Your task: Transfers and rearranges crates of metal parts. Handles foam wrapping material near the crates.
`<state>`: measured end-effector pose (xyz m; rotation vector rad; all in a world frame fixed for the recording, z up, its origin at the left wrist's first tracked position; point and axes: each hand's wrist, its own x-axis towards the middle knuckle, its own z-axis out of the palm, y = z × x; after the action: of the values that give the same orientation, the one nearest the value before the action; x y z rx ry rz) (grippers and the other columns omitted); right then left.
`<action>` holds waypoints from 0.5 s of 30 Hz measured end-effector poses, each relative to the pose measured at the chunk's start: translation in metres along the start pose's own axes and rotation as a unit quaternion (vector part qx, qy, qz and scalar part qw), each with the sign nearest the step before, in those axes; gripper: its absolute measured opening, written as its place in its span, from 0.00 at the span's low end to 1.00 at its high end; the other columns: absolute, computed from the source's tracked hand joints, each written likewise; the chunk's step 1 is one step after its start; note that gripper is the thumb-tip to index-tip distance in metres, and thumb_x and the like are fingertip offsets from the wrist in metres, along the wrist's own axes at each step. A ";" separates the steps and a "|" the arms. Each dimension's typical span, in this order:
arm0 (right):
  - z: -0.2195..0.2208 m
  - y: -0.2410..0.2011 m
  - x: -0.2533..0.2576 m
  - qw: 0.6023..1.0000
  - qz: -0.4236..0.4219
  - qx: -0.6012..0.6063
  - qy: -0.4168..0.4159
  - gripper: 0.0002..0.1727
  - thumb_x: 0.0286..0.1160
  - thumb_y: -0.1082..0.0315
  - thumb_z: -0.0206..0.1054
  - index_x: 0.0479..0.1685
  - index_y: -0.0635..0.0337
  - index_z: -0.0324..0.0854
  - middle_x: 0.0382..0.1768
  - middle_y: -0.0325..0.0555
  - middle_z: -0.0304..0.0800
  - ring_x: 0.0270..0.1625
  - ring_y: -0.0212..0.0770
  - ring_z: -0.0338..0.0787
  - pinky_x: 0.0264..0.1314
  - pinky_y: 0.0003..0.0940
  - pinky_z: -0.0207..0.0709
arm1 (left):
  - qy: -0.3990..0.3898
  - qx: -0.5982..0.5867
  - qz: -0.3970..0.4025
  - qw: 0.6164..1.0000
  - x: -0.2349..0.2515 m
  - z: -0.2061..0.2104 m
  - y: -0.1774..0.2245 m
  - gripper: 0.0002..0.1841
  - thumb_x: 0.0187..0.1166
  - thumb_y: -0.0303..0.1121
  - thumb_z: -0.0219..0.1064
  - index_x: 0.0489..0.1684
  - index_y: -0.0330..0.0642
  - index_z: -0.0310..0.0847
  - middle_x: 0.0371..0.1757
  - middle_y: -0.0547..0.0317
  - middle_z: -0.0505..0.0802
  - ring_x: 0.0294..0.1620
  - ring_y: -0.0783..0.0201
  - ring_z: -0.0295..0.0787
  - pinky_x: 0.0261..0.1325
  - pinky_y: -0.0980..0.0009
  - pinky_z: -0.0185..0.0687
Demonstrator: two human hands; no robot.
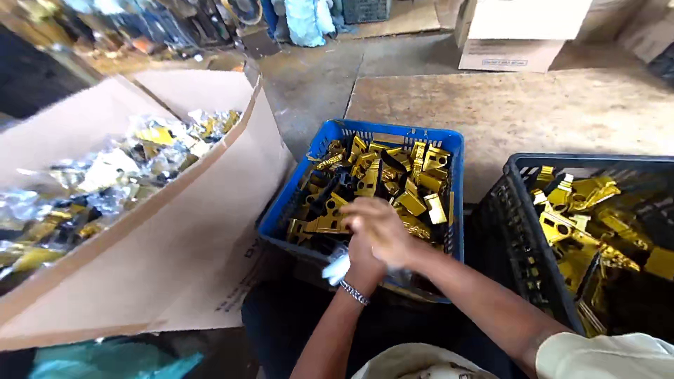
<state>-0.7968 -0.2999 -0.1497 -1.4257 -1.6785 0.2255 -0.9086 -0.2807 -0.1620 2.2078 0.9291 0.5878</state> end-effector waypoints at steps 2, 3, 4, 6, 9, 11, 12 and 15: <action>-0.013 0.015 0.011 0.991 0.101 0.081 -0.025 0.30 0.91 0.55 0.41 0.61 0.66 0.86 0.73 0.55 0.82 0.81 0.52 0.75 0.84 0.60 0.62 | 0.087 -0.046 0.046 0.994 -0.002 0.015 0.002 0.17 0.59 0.31 0.76 0.40 0.24 0.89 0.38 0.39 0.95 0.44 0.47 0.95 0.52 0.48 0.87; -0.016 0.013 0.012 0.989 0.121 0.079 -0.041 0.31 0.91 0.54 0.41 0.64 0.66 0.85 0.76 0.56 0.79 0.85 0.55 0.69 0.85 0.66 0.54 | 0.089 -0.058 0.035 0.994 -0.001 0.016 0.004 0.16 0.60 0.29 0.76 0.41 0.23 0.88 0.38 0.39 0.95 0.44 0.48 0.95 0.53 0.49 0.87; -0.014 0.006 0.007 0.991 0.104 0.056 -0.060 0.31 0.91 0.52 0.41 0.63 0.64 0.87 0.77 0.53 0.80 0.87 0.57 0.66 0.85 0.71 0.49 | 0.064 -0.065 0.005 0.996 -0.001 0.013 0.004 0.17 0.63 0.27 0.75 0.45 0.21 0.86 0.42 0.36 0.94 0.48 0.47 0.94 0.57 0.50 0.85; -0.005 -0.006 -0.008 0.999 0.001 0.000 -0.047 0.29 0.89 0.48 0.45 0.55 0.53 0.93 0.72 0.43 0.87 0.82 0.56 0.75 0.79 0.69 0.59 | -0.031 -0.056 -0.066 0.996 -0.004 -0.002 0.008 0.17 0.74 0.24 0.70 0.55 0.18 0.82 0.53 0.29 0.91 0.60 0.44 0.87 0.70 0.52 0.76; -0.020 0.021 -0.009 0.990 0.025 0.138 0.009 0.24 0.90 0.59 0.49 0.61 0.67 0.87 0.75 0.52 0.82 0.81 0.48 0.76 0.86 0.50 0.65 | 0.031 -0.069 0.022 0.997 0.004 -0.020 0.008 0.15 0.63 0.22 0.76 0.46 0.25 0.85 0.41 0.43 0.93 0.44 0.60 0.91 0.53 0.62 0.86; -0.057 0.052 -0.026 0.972 0.135 0.111 0.154 0.26 0.93 0.61 0.45 0.66 0.74 0.80 0.73 0.58 0.83 0.79 0.42 0.79 0.84 0.40 0.70 | 0.084 -0.081 0.084 0.990 0.001 -0.048 0.000 0.18 0.69 0.29 0.76 0.54 0.28 0.85 0.47 0.54 0.93 0.48 0.75 0.89 0.56 0.75 0.85; -0.077 0.070 -0.047 0.957 0.173 0.049 0.226 0.25 0.94 0.62 0.44 0.65 0.74 0.79 0.73 0.59 0.81 0.79 0.41 0.78 0.84 0.38 0.69 | 0.085 -0.048 0.079 0.992 0.001 -0.066 -0.007 0.20 0.78 0.34 0.72 0.61 0.28 0.83 0.52 0.52 0.92 0.52 0.74 0.88 0.60 0.73 0.84; -0.087 0.097 -0.141 0.898 0.349 -0.205 0.175 0.26 0.93 0.65 0.45 0.80 0.75 0.68 0.84 0.67 0.66 0.89 0.59 0.64 0.91 0.54 0.55 | 0.104 -0.032 0.047 0.993 0.006 -0.098 -0.035 0.22 0.82 0.42 0.68 0.66 0.36 0.78 0.49 0.63 0.89 0.42 0.80 0.86 0.50 0.76 0.85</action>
<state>-0.6764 -0.4243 -0.2313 -2.2088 -0.8929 -0.0063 -0.9807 -0.2188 -0.1194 2.1721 0.8998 0.8928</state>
